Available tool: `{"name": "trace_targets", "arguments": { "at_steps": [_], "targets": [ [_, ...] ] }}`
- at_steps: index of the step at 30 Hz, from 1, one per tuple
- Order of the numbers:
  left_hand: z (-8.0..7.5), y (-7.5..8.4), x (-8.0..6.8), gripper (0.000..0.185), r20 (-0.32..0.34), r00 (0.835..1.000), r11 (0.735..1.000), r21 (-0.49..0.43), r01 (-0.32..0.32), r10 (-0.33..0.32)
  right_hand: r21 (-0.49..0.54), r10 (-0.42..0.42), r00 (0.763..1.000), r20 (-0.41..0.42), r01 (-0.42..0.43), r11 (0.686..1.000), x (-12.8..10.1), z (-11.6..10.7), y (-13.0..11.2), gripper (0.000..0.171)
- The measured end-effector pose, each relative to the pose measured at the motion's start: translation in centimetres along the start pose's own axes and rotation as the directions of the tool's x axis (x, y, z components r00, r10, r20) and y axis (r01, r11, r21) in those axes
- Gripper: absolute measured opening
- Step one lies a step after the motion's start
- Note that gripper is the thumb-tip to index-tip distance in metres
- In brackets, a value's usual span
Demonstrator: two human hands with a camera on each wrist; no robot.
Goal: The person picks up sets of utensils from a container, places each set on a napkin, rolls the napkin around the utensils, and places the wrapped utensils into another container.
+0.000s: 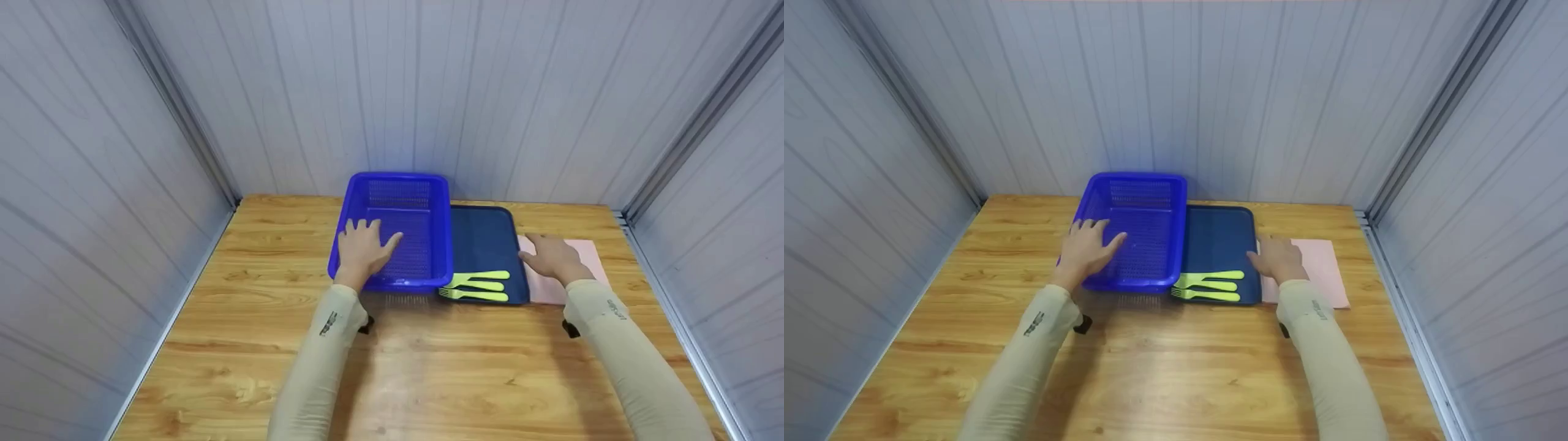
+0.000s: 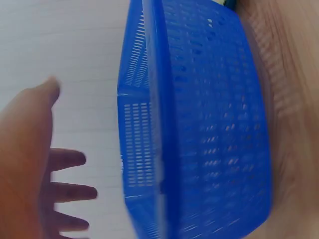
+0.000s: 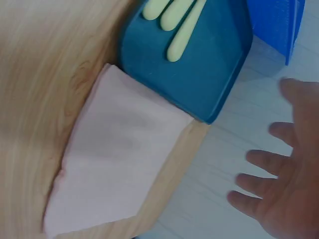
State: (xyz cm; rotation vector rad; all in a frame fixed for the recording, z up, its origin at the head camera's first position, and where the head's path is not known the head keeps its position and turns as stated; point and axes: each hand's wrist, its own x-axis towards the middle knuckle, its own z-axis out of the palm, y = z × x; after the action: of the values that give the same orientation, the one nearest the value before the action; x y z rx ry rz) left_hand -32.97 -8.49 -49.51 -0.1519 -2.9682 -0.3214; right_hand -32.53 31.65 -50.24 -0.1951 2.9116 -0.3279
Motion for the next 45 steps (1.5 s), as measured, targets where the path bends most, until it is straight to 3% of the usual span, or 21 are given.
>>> {"name": "trace_targets", "arguments": {
  "at_steps": [2,4,5,7,9,10,12,14,17,19,21,23,24,25,26,29,31,32,37,41,45],
  "targets": [
    [0.8,-0.1,-0.4,0.066,-0.136,0.991,0.998,-0.062,-0.019,0.010,0.029,0.030,0.998,0.062,-0.032,0.999,0.0,0.8,1.1,0.062],
    [1.7,-0.2,-0.9,0.047,-0.298,0.954,0.990,-0.124,-0.071,0.031,0.055,0.049,0.992,0.118,-0.056,0.997,-0.2,1.7,2.6,0.057],
    [2.1,-0.1,-1.2,0.038,-0.382,0.923,0.982,-0.151,-0.109,0.044,0.066,0.049,0.989,0.137,-0.058,0.996,-0.3,2.1,3.4,0.055],
    [2.9,0.1,-1.7,0.025,-0.542,0.838,0.965,-0.176,-0.195,0.070,0.094,0.053,0.987,0.150,-0.067,0.993,-0.6,2.8,4.9,0.053],
    [3.5,0.6,-2.3,0.019,-0.657,0.747,0.943,-0.178,-0.282,0.100,0.102,0.041,0.991,0.131,-0.055,0.993,-0.9,3.4,6.5,0.053],
    [3.9,1.0,-2.7,0.018,-0.693,0.710,0.930,-0.169,-0.327,0.124,0.107,0.042,0.993,0.113,-0.054,0.993,-1.3,3.6,7.3,0.053],
    [4.8,1.9,-3.6,0.019,-0.727,0.662,0.904,-0.140,-0.405,0.184,0.111,0.061,0.995,0.085,-0.071,0.991,-2.1,4.2,8.7,0.055],
    [5.8,2.9,-4.6,0.020,-0.724,0.645,0.878,-0.115,-0.465,0.247,0.106,0.075,0.994,0.074,-0.083,0.991,-3.0,4.8,9.9,0.058],
    [7.2,4.3,-6.1,0.020,-0.692,0.653,0.855,-0.100,-0.509,0.308,0.111,0.112,0.988,0.108,-0.124,0.986,-4.2,5.6,11.1,0.063],
    [7.9,5.1,-7.0,0.021,-0.652,0.683,0.852,-0.109,-0.512,0.328,0.098,0.136,0.982,0.131,-0.149,0.984,-5.0,6.1,11.8,0.065],
    [8.4,5.9,-7.8,0.022,-0.586,0.725,0.846,-0.120,-0.520,0.362,0.078,0.162,0.976,0.145,-0.175,0.981,-5.8,6.6,12.3,0.066],
    [8.4,7.0,-8.7,0.023,-0.463,0.775,0.832,-0.130,-0.539,0.429,0.058,0.189,0.972,0.137,-0.198,0.978,-6.4,6.9,12.7,0.066],
    [8.4,7.8,-9.1,0.020,-0.384,0.791,0.819,-0.134,-0.558,0.476,0.053,0.202,0.971,0.131,-0.210,0.976,-6.7,7.0,12.8,0.066],
    [8.3,8.7,-9.6,0.018,-0.298,0.795,0.804,-0.126,-0.582,0.529,0.050,0.207,0.970,0.123,-0.215,0.975,-7.0,7.1,12.9,0.066],
    [8.3,9.8,-10.0,0.017,-0.213,0.785,0.783,-0.117,-0.611,0.582,0.049,0.217,0.969,0.115,-0.223,0.973,-7.3,7.2,13.0,0.065],
    [8.6,13.7,-11.2,0.022,0.013,0.721,0.717,-0.117,-0.687,0.693,0.053,0.231,0.969,0.088,-0.236,0.970,-8.1,7.4,12.8,0.064],
    [9.4,15.8,-11.8,0.027,0.103,0.683,0.691,-0.087,-0.718,0.723,0.060,0.226,0.971,0.076,-0.231,0.971,-8.2,7.5,12.3,0.064],
    [9.9,16.6,-12.1,0.029,0.138,0.677,0.689,-0.081,-0.720,0.723,0.061,0.221,0.973,0.068,-0.225,0.972,-8.3,7.7,12.0,0.064],
    [12.1,19.0,-13.5,0.036,0.284,0.689,0.730,-0.062,-0.680,0.666,0.036,0.137,0.991,0.004,-0.137,0.990,-9.0,8.8,10.3,0.061],
    [12.9,19.8,-14.0,0.046,0.317,0.709,0.754,-0.029,-0.656,0.629,0.026,0.101,0.994,-0.037,-0.100,0.995,-10.5,9.4,9.0,0.057],
    [12.9,20.5,-14.1,0.061,0.341,0.721,0.768,-0.007,-0.640,0.604,0.041,0.145,0.989,-0.013,-0.144,0.989,-12.1,9.6,7.8,0.059]
  ]
}}
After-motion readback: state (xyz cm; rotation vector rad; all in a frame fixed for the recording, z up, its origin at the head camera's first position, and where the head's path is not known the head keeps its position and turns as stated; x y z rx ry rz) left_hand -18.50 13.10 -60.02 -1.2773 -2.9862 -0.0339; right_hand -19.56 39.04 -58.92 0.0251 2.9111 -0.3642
